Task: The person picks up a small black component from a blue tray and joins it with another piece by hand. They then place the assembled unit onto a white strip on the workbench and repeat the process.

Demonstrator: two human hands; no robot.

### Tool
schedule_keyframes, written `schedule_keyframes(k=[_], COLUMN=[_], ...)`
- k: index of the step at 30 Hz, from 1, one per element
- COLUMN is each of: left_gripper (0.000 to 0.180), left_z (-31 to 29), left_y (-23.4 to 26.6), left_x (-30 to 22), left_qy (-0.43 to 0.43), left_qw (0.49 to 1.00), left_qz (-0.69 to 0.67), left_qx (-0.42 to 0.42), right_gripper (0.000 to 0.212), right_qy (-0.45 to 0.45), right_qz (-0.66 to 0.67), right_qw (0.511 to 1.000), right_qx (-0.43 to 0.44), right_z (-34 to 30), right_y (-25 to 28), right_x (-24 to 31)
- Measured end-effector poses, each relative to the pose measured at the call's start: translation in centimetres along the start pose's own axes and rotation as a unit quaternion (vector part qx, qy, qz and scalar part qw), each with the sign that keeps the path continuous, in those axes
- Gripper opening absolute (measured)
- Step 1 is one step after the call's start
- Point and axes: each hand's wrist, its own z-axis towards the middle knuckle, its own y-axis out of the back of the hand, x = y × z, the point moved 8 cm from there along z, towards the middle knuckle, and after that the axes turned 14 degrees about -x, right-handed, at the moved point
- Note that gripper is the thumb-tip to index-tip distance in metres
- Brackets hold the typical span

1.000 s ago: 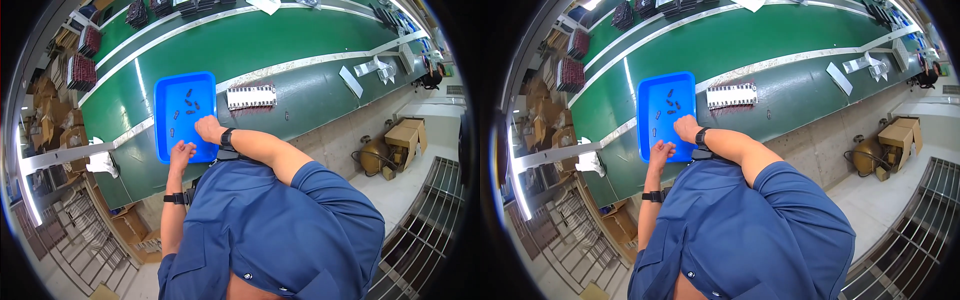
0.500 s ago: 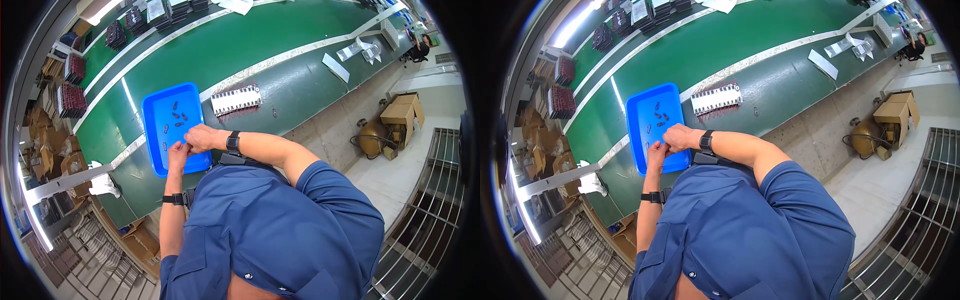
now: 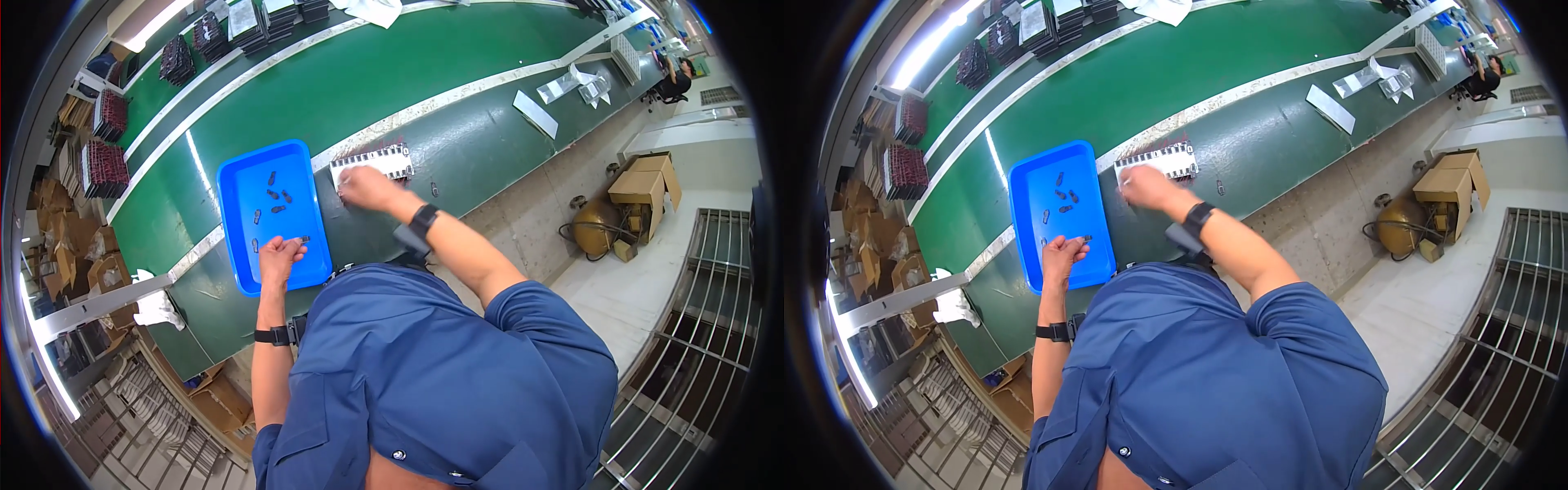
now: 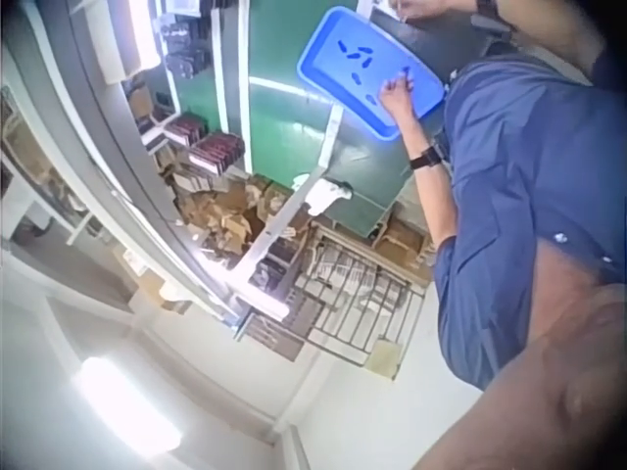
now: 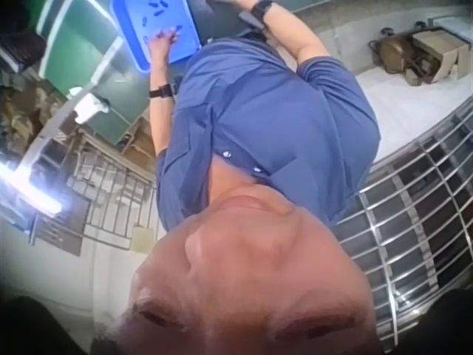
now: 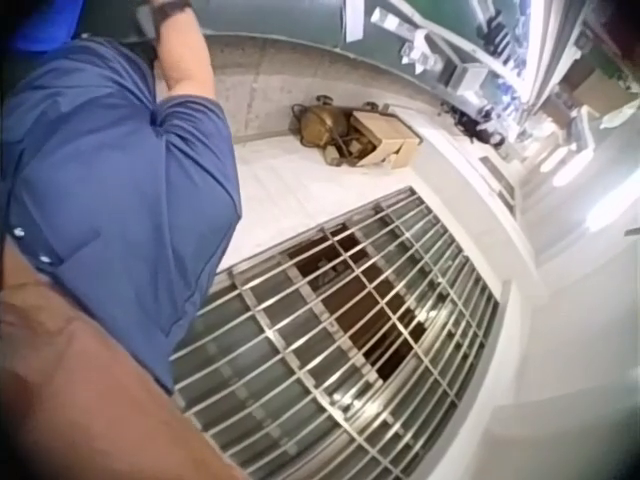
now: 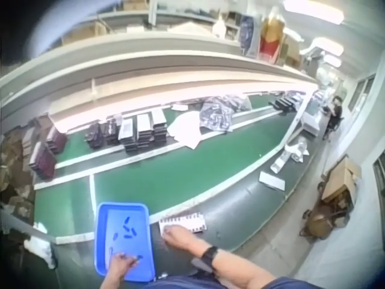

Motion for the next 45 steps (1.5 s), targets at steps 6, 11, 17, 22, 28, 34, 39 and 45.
schedule_keyframes(k=[6,11,17,22,28,34,39,45], left_gripper=[0.019,0.017,0.016,0.017,0.018,0.015,0.013,0.013], left_z=[-0.7,-1.1,-1.5,-1.5,-1.6,-0.2,-1.7,-2.7], left_y=[-0.5,-0.9,-1.2,-0.8,-1.3,-2.1,-2.5,-4.2], left_x=[-1.1,-1.2,-1.4,-1.7,-2.4,-1.7,-3.0,-4.0], left_qy=[0.002,0.005,0.002,0.004,0.002,-0.007,0.007,-0.005], left_qw=[1.000,1.000,0.999,1.000,0.999,0.998,0.999,0.999], left_qz=[-0.014,-0.010,-0.007,-0.009,-0.015,0.005,0.041,0.017], left_qx=[0.026,0.028,0.032,0.027,0.029,0.055,0.023,0.031], right_gripper=[0.020,0.022,0.025,0.026,0.025,0.020,0.017,0.014], right_qy=[-0.074,-0.042,-0.008,0.005,0.023,0.031,0.058,0.038], right_qz=[-0.159,-0.190,-0.212,-0.225,-0.222,-0.198,-0.199,-0.204], right_qw=[0.981,0.980,0.977,0.974,0.970,0.973,0.976,0.973], right_qx=[-0.087,-0.041,-0.002,0.038,0.094,0.112,0.068,0.100], right_z=[0.8,0.9,1.3,2.7,3.8,4.8,5.5,5.4], right_y=[10.4,11.1,10.3,9.8,10.0,10.3,12.1,13.3], right_x=[-11.4,-11.9,-11.5,-11.4,-12.3,-14.2,-12.6,-12.9])
